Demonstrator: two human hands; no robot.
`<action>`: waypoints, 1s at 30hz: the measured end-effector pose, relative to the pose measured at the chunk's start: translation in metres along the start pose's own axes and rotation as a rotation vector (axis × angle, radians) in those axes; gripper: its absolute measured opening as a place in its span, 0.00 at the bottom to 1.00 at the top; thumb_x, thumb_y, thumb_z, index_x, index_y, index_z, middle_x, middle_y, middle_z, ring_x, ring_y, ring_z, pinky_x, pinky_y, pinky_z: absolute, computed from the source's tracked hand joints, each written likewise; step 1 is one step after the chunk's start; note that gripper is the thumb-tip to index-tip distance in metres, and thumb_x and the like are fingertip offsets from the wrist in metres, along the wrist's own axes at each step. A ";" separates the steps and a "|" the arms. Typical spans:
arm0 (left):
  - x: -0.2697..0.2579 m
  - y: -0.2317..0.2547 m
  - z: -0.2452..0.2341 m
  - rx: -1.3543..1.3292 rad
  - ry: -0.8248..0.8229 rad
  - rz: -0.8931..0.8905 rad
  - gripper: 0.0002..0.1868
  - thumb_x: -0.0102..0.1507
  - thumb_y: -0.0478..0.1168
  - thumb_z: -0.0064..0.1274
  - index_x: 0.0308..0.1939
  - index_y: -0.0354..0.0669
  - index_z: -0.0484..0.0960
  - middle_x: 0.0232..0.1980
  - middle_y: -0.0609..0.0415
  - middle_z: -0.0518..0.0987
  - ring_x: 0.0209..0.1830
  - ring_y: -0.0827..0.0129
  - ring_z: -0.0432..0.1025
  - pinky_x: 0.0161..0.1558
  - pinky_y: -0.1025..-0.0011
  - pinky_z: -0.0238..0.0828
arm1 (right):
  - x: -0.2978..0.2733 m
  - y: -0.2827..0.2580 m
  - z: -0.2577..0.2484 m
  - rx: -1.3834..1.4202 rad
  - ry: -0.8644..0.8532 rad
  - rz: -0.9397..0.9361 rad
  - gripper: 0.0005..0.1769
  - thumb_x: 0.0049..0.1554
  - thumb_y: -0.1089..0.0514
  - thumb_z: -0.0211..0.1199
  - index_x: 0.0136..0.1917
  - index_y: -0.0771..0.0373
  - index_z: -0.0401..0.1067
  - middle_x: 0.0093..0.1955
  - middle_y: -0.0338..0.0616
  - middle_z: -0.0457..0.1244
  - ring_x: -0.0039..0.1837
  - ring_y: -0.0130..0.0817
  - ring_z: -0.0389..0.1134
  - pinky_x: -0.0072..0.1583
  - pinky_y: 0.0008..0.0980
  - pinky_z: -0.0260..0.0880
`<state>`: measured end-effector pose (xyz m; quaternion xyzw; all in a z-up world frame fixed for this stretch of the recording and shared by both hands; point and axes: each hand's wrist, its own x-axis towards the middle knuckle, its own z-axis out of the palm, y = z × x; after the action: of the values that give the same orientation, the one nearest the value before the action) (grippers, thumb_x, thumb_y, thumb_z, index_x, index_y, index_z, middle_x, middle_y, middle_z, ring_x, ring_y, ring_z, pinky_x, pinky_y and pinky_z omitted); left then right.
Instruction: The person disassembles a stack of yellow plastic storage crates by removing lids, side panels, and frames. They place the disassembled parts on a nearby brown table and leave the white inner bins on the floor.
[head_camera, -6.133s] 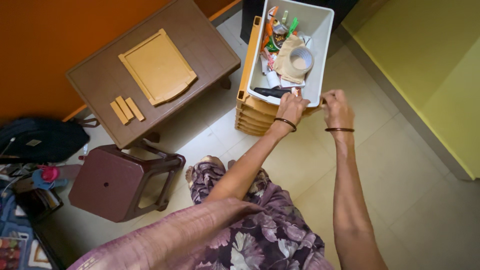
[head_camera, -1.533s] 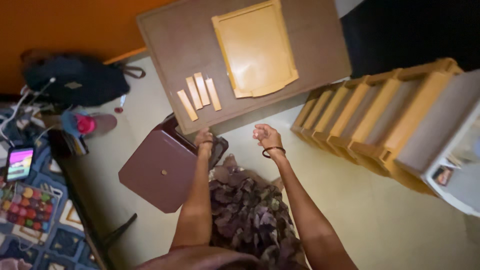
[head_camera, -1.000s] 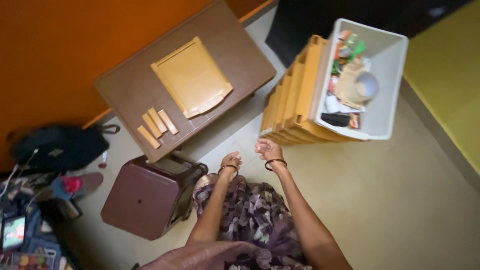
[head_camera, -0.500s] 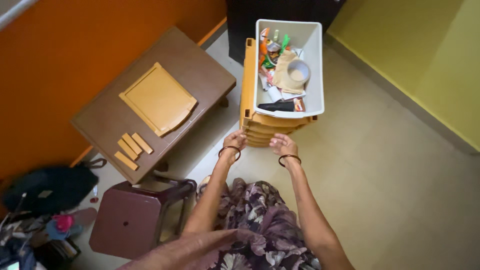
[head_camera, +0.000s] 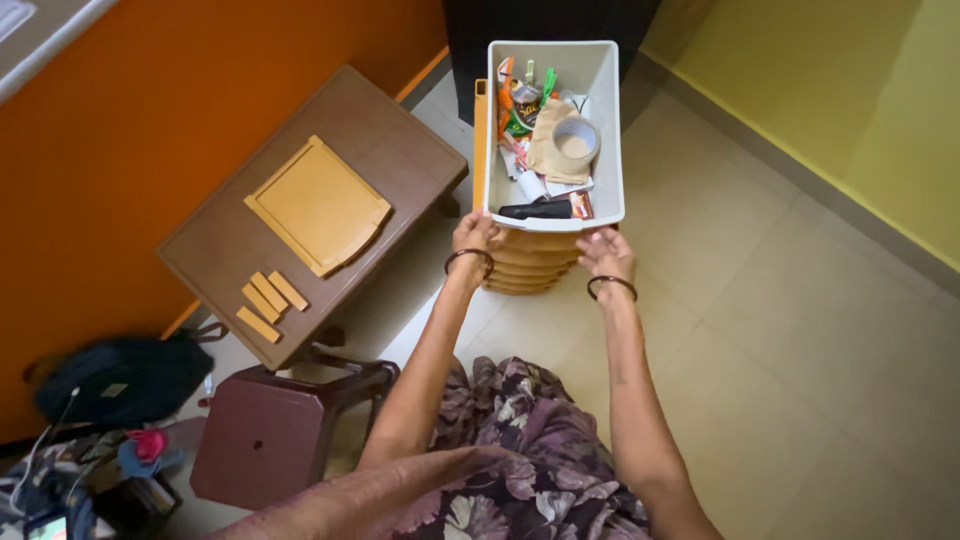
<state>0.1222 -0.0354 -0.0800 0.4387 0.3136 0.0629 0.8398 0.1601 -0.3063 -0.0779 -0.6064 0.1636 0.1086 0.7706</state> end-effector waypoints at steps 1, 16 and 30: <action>0.000 0.001 0.001 0.050 0.008 0.010 0.18 0.67 0.39 0.55 0.59 0.36 0.76 0.41 0.58 0.78 0.35 0.77 0.72 0.33 0.77 0.73 | 0.002 -0.004 -0.002 0.007 0.007 -0.018 0.20 0.62 0.56 0.62 0.64 0.65 0.65 0.58 0.46 0.67 0.55 0.40 0.75 0.49 0.34 0.77; 0.011 0.011 0.024 0.227 0.184 0.077 0.22 0.60 0.38 0.63 0.55 0.33 0.76 0.40 0.54 0.80 0.33 0.74 0.73 0.35 0.74 0.73 | 0.030 -0.031 0.001 0.100 0.147 0.086 0.24 0.58 0.47 0.69 0.57 0.66 0.67 0.50 0.48 0.67 0.45 0.43 0.72 0.44 0.38 0.79; -0.010 0.021 0.030 -0.045 0.129 0.049 0.18 0.59 0.29 0.59 0.52 0.30 0.76 0.27 0.54 0.76 0.17 0.74 0.66 0.18 0.74 0.64 | 0.008 -0.067 0.008 0.106 0.060 -0.061 0.12 0.59 0.57 0.69 0.47 0.64 0.68 0.41 0.46 0.69 0.36 0.35 0.73 0.36 0.29 0.72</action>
<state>0.1352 -0.0473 -0.0463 0.4225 0.3547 0.1188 0.8256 0.1931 -0.3151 -0.0188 -0.5724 0.1734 0.0580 0.7993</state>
